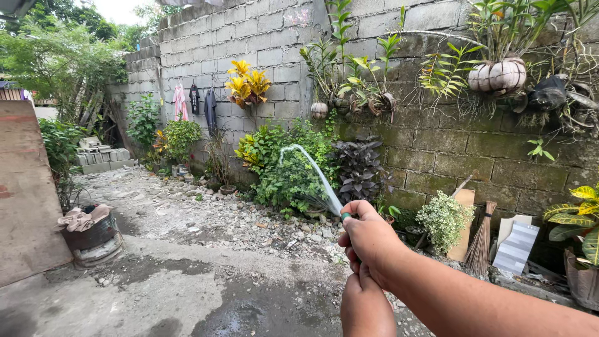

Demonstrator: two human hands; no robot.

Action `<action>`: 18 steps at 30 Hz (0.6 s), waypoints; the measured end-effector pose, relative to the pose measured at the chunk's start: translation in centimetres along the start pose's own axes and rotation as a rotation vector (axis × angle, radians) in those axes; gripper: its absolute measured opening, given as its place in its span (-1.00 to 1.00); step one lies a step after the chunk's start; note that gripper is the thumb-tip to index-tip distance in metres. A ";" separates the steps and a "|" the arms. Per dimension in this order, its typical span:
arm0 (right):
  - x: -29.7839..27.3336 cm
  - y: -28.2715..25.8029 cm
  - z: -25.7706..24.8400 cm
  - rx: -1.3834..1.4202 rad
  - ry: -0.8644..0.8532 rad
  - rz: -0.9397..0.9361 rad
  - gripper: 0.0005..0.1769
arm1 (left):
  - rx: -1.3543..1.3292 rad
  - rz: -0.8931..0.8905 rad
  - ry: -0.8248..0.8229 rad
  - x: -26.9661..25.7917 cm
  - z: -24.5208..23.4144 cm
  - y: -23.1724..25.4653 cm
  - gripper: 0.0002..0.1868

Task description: The person waters plants along an outdoor wall using a hose.

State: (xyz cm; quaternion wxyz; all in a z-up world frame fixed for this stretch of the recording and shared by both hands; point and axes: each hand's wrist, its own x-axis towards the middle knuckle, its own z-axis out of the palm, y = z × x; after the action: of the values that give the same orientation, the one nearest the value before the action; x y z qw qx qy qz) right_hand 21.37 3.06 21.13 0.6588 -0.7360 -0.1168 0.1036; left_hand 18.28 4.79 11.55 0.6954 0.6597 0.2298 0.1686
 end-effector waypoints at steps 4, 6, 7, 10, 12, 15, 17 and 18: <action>-0.1 0.1 -0.8 0.039 -0.020 -0.012 -0.84 | -0.026 -0.073 -0.009 0.1 1.1 -0.1 -0.38; 0.1 -0.1 -1.2 0.029 -0.006 -0.030 -0.84 | 0.051 0.052 0.052 0.3 1.5 -0.2 -0.36; 0.2 0.0 -1.4 0.031 -0.006 -0.030 -0.84 | 0.052 0.053 0.052 0.3 1.7 -0.2 -0.36; 0.2 0.4 -1.8 0.031 -0.028 -0.012 -0.82 | 0.059 0.001 0.053 -0.4 1.9 0.1 -0.35; 0.3 0.4 -2.0 -0.006 -0.029 0.052 -0.82 | 0.058 -0.094 -0.010 -0.8 1.7 0.8 -0.33; 0.2 0.7 -2.2 0.001 -0.017 0.018 -0.80 | 0.029 -0.131 -0.051 -1.7 1.5 1.0 -0.34; 0.1 0.8 -2.3 0.003 -0.008 -0.004 -0.81 | 0.015 -0.102 -0.036 -1.6 1.8 0.6 -0.32; 0.0 0.9 -2.4 0.005 0.000 -0.028 -0.81 | 0.000 -0.071 -0.021 -1.3 2.0 0.1 -0.30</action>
State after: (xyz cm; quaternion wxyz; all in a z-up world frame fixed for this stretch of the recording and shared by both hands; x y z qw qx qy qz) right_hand 22.15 0.70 20.46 0.6619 -0.7327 -0.1270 0.0946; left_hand 18.33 2.39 11.85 0.7034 0.6527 0.2459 0.1368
